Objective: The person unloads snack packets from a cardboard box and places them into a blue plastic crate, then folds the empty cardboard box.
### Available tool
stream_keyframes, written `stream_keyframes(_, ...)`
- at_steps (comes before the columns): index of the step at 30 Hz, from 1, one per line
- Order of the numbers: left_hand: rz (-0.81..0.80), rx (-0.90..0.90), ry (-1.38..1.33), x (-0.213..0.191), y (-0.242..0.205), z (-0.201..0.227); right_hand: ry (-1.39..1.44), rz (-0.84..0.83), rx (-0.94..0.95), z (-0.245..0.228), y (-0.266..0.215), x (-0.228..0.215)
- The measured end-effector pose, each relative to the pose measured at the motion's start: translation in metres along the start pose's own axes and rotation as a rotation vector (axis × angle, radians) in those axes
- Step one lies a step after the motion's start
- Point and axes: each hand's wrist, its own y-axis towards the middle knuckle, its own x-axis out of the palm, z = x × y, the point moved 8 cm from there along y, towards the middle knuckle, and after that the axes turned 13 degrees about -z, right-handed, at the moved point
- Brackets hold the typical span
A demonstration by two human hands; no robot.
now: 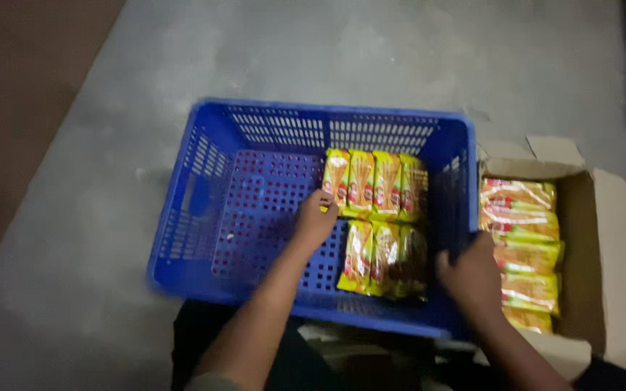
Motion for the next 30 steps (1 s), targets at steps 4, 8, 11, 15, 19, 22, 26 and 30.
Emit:
stream_keyframes(4, 0.269, 0.289, 0.142, -0.018, 0.029, 0.036, 0.046, 0.042, 0.057, 0.002, 0.001, 0.005)
stream_keyframes(8, 0.363, 0.388, 0.212, -0.008, 0.047, 0.03, -0.006, 0.079, 0.031, 0.006, 0.01, 0.006)
stream_keyframes(11, 0.272, 0.379, 0.211, 0.013, 0.058, -0.005, -0.026, 0.082, 0.026, 0.011, 0.015, 0.011)
stream_keyframes(15, 0.117, 0.226, 0.223, 0.032, 0.067, -0.036, -0.021, 0.08, 0.002, 0.006, 0.012, 0.009)
stream_keyframes(19, 0.037, 0.094, 0.285, 0.039, 0.062, -0.042, -0.01, 0.073, 0.011, 0.013, 0.014, 0.012)
stream_keyframes(22, 0.055, 0.14, 0.262, 0.038, 0.068, -0.045, -0.053, 0.116, -0.052, 0.01, 0.014, 0.012)
stream_keyframes(26, 0.218, 0.053, 0.12, 0.017, 0.077, -0.065, -0.018, 0.091, -0.021, 0.006, 0.012, 0.008)
stream_keyframes(30, 0.13, -0.057, -0.179, -0.003, 0.065, -0.041, -0.045, 0.124, -0.092, 0.012, 0.013, 0.014)
